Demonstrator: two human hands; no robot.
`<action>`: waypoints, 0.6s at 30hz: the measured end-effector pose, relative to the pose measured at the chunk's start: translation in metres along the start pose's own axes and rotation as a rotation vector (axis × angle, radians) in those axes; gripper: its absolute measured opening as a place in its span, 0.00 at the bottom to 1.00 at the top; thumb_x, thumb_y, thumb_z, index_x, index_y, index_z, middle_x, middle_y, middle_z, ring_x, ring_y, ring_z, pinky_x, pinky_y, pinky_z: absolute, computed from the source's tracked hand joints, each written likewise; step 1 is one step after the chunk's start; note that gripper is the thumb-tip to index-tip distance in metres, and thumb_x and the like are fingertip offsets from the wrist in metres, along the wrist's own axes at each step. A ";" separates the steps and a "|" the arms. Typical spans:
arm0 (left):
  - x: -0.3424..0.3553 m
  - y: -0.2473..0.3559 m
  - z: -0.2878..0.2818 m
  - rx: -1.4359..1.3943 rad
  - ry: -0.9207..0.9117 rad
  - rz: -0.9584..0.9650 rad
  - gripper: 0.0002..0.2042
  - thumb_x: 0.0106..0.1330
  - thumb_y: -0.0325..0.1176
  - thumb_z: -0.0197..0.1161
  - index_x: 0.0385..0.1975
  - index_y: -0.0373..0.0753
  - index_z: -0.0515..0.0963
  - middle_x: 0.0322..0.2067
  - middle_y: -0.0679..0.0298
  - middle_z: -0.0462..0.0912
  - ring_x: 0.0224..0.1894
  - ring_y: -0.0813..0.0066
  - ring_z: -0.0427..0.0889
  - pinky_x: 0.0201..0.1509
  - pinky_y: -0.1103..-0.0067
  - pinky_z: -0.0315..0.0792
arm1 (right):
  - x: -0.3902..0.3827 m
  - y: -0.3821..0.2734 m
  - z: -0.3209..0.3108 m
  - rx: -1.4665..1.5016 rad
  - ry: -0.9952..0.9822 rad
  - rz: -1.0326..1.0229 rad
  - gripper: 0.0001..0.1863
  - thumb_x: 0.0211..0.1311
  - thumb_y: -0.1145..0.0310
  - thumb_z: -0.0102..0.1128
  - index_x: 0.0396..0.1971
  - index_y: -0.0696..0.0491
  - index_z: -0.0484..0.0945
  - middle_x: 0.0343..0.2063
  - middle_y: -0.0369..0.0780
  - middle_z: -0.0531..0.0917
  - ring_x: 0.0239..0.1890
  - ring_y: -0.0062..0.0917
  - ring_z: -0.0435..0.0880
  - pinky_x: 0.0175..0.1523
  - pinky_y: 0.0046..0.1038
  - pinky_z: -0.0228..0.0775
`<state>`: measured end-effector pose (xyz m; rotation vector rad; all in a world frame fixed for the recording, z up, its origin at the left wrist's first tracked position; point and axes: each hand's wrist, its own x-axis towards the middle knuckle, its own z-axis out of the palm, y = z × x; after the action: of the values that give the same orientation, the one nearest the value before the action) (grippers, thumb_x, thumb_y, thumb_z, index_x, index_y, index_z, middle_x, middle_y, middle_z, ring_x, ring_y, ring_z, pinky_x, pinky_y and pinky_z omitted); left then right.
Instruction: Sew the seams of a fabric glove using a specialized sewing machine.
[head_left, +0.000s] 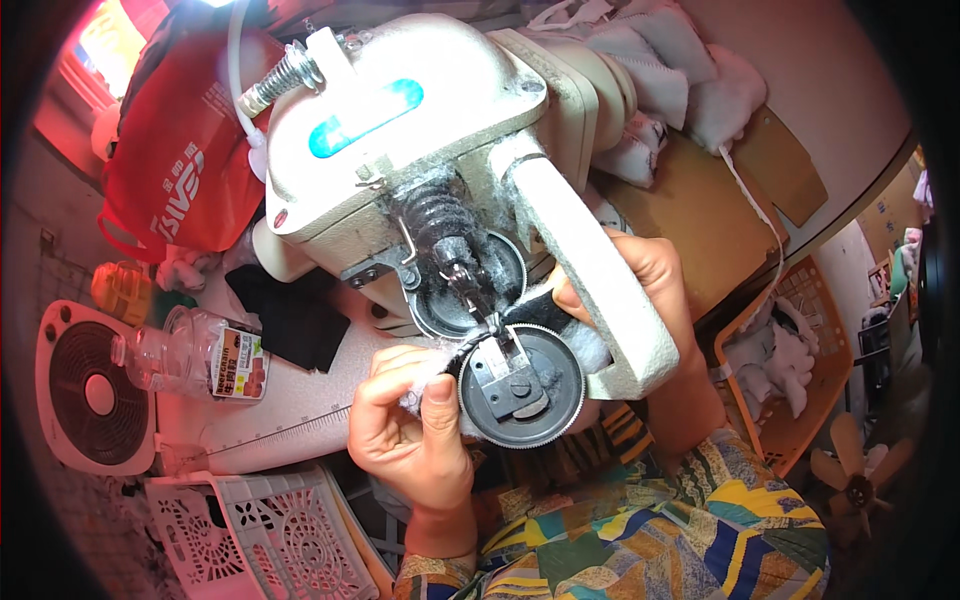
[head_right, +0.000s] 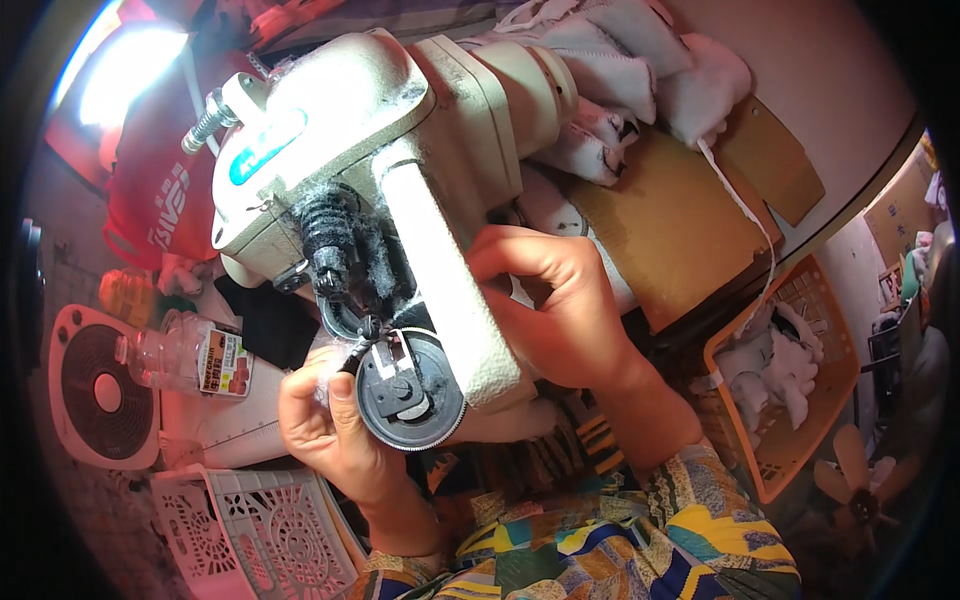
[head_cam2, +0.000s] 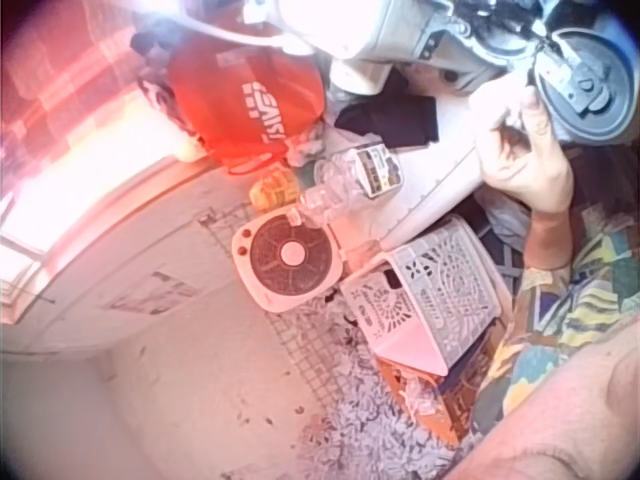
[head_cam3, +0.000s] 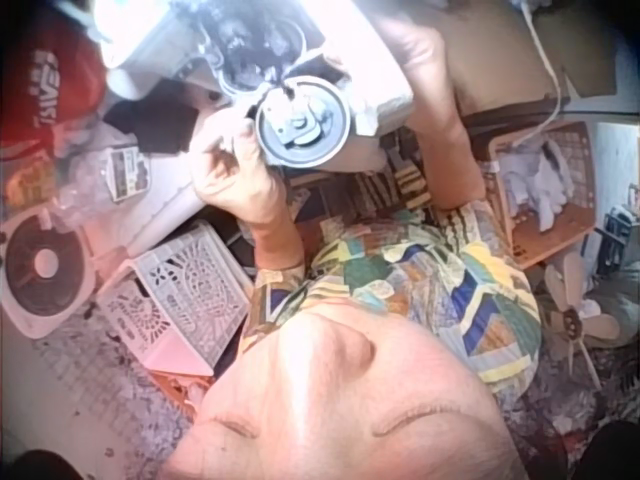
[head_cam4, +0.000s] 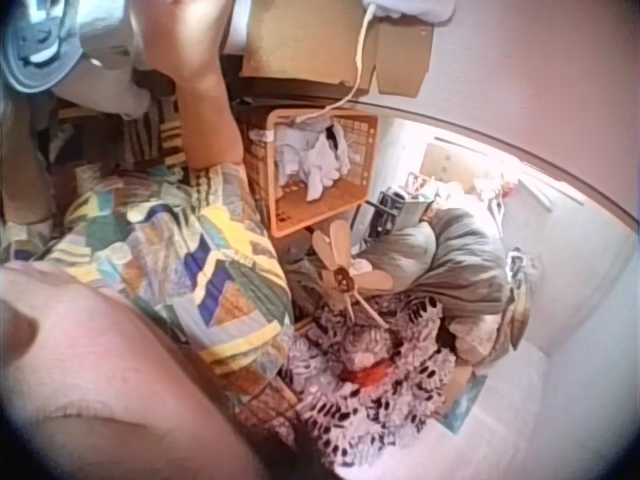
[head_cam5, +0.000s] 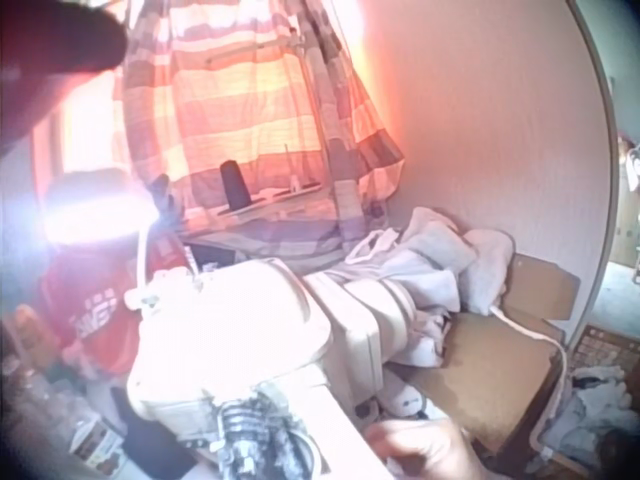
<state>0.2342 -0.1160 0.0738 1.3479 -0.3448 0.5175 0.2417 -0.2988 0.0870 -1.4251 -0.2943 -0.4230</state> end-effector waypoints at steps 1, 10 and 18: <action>0.000 0.000 0.001 -0.003 0.002 0.002 0.07 0.60 0.23 0.65 0.31 0.31 0.73 0.32 0.56 0.79 0.38 0.69 0.76 0.46 0.77 0.69 | 0.000 -0.001 0.000 -0.009 0.004 -0.001 0.04 0.53 0.85 0.58 0.29 0.64 0.78 0.28 0.36 0.79 0.33 0.15 0.75 0.39 0.19 0.66; -0.001 0.001 0.005 -0.043 -0.019 -0.070 0.05 0.65 0.24 0.62 0.33 0.30 0.72 0.34 0.54 0.78 0.39 0.71 0.76 0.47 0.79 0.69 | 0.003 0.000 -0.004 -0.035 0.058 -0.003 0.03 0.57 0.80 0.59 0.29 0.64 0.79 0.25 0.34 0.76 0.30 0.12 0.72 0.36 0.17 0.63; -0.002 -0.002 0.013 -0.017 0.004 -0.018 0.09 0.71 0.30 0.55 0.31 0.32 0.68 0.31 0.58 0.76 0.34 0.78 0.74 0.41 0.83 0.69 | 0.002 0.001 -0.005 -0.023 0.040 0.087 0.04 0.57 0.77 0.61 0.31 0.62 0.80 0.25 0.34 0.78 0.31 0.11 0.73 0.36 0.17 0.65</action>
<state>0.2343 -0.1293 0.0742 1.3325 -0.3323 0.5011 0.2443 -0.3037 0.0861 -1.4449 -0.1948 -0.3849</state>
